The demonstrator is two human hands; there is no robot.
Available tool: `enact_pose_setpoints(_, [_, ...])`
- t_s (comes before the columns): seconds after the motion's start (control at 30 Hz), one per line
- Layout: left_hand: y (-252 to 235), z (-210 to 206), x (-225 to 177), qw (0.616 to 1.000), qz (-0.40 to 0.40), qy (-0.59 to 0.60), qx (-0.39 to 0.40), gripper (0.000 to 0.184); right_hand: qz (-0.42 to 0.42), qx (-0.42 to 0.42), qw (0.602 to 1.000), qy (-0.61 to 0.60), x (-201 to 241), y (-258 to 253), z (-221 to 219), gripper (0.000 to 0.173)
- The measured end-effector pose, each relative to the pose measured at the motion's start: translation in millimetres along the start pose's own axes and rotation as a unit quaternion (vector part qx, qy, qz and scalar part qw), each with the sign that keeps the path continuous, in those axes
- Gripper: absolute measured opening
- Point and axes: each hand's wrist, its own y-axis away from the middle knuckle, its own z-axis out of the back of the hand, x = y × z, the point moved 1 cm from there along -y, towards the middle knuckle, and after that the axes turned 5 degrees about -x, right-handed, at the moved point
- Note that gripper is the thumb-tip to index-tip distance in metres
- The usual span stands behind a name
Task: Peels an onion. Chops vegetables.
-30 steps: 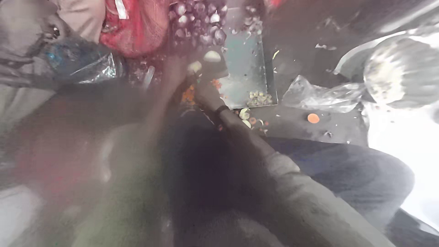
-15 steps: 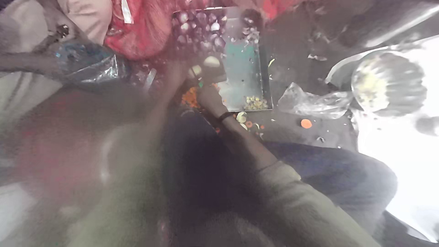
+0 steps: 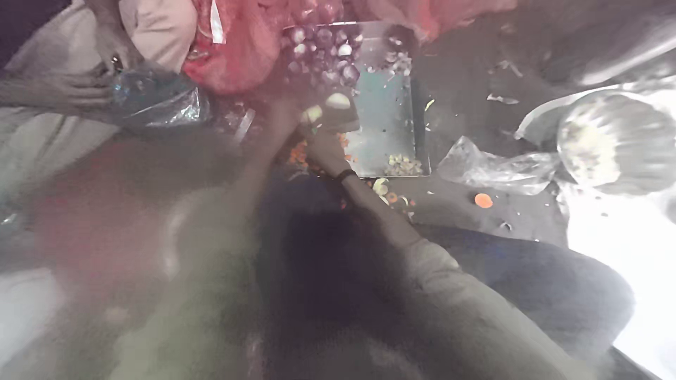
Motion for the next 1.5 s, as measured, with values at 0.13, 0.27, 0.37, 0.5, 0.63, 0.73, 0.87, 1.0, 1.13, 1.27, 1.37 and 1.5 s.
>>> enact_pose_setpoints(0.13, [5.3,4.3,-12.7,0.999,0.022,0.015,0.02,0.023,-0.069,0.072,0.995,-0.001,-14.8,-28.4,-11.3,0.047])
enact_pose_setpoints(0.27, [1.2,-1.6,1.4,1.0,0.002,-0.001,-0.004,0.021,-0.063,0.065,0.996,-0.018,-10.6,-20.7,-15.5,0.046])
enact_pose_setpoints(0.37, [2.8,1.0,-3.8,1.0,0.008,-0.004,0.015,0.022,-0.07,0.068,0.995,-0.008,-9.9,-20.4,-18.4,0.049])
enact_pose_setpoints(0.5, [6.3,6.8,-12.6,1.0,0.002,0.008,0.022,0.02,-0.071,0.06,0.996,-0.011,-13.8,-24.0,-22.1,0.05])
enact_pose_setpoints(0.63, [5.2,3.7,-6.9,1.0,0.021,-0.006,0.015,0.019,0.038,0.056,0.996,-0.049,-20.5,36.5,6.6,0.04])
enact_pose_setpoints(0.73, [4.7,6.1,-9.5,0.999,0.03,-0.003,0.014,0.02,0.038,0.101,0.994,-0.019,-17.6,51.4,17.2,0.032])
enact_pose_setpoints(0.87, [6.0,6.4,-11.0,0.998,0.064,0.015,0.015,0.019,-0.017,0.023,0.999,0.014,-10.0,-35.9,-42.2,0.044])
enact_pose_setpoints(1.0, [6.6,11.0,-16.1,0.998,0.058,0.016,0.02,0.023,-0.045,0.009,0.999,0.016,-7.8,-34.5,-32.5,0.044])
enact_pose_setpoints(1.13, [6.9,9.2,-11.0,0.998,0.059,0.034,0.006,0.02,-0.054,0.069,0.996,-0.001,6.3,13.8,19.0,0.042])
enact_pose_setpoints(1.27, [6.5,2.9,-4.0,0.998,0.052,0.046,0.002,0.02,-0.051,0.064,0.996,-0.033,12.1,47.8,41.8,0.039])
enact_pose_setpoints(1.37, [4.2,0.1,0.0,0.999,0.038,0.038,-0.001,0.021,-0.064,0.142,0.988,0.002,16.6,17.7,32.7,0.041])
enact_pose_setpoints(1.5, [3.4,8.8,-10.6,0.999,0.045,0.008,0.016,0.019,-0.03,0.047,0.998,0.026,-7.1,-46.3,-47.4,0.038])
